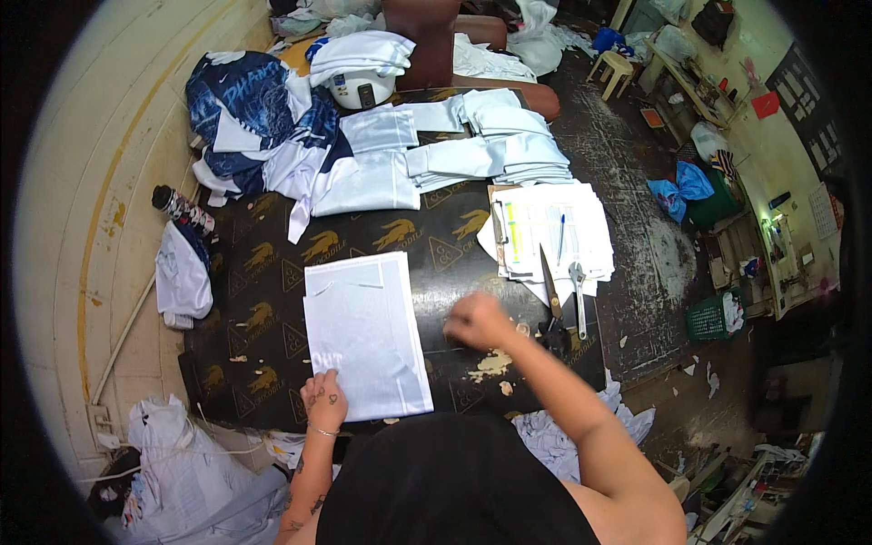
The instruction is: The person cuts printed t-shirts into rectangular pieces using shears, then cuts the white backing fabric into matching rectangles. The person folds the cut pieces and stacks them on the table.
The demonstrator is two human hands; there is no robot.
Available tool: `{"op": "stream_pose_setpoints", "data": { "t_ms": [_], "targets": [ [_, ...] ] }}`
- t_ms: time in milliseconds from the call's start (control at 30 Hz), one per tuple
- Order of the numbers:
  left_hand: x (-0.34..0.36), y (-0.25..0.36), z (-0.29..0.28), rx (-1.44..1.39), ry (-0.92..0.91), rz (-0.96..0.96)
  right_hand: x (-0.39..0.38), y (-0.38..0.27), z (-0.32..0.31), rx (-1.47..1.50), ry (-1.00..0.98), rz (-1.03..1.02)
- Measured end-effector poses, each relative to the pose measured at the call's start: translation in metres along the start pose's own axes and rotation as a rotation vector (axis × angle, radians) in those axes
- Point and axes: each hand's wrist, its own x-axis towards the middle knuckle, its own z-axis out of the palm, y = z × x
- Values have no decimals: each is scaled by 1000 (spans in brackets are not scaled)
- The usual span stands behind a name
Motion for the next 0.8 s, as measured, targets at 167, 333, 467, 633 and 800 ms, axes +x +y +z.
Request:
{"op": "stream_pose_setpoints", "data": {
  "t_ms": [167, 333, 467, 633, 800],
  "targets": [
    [39, 52, -21, 0, -225, -71, 132, 165, -130, -280, 552, 417],
    [122, 65, -64, -113, -74, 25, 184, 247, -184, -460, 415, 290],
    [271, 70, -101, -317, 494, 423, 197, 266, -191, -492, 351, 228],
    [454, 61, -97, -259, 573, 175, 211, 276, -213, -432, 438, 291],
    [571, -26, -164, -299, 580, -76, 210, 221, -248, -247, 635, 303]
  ]
}}
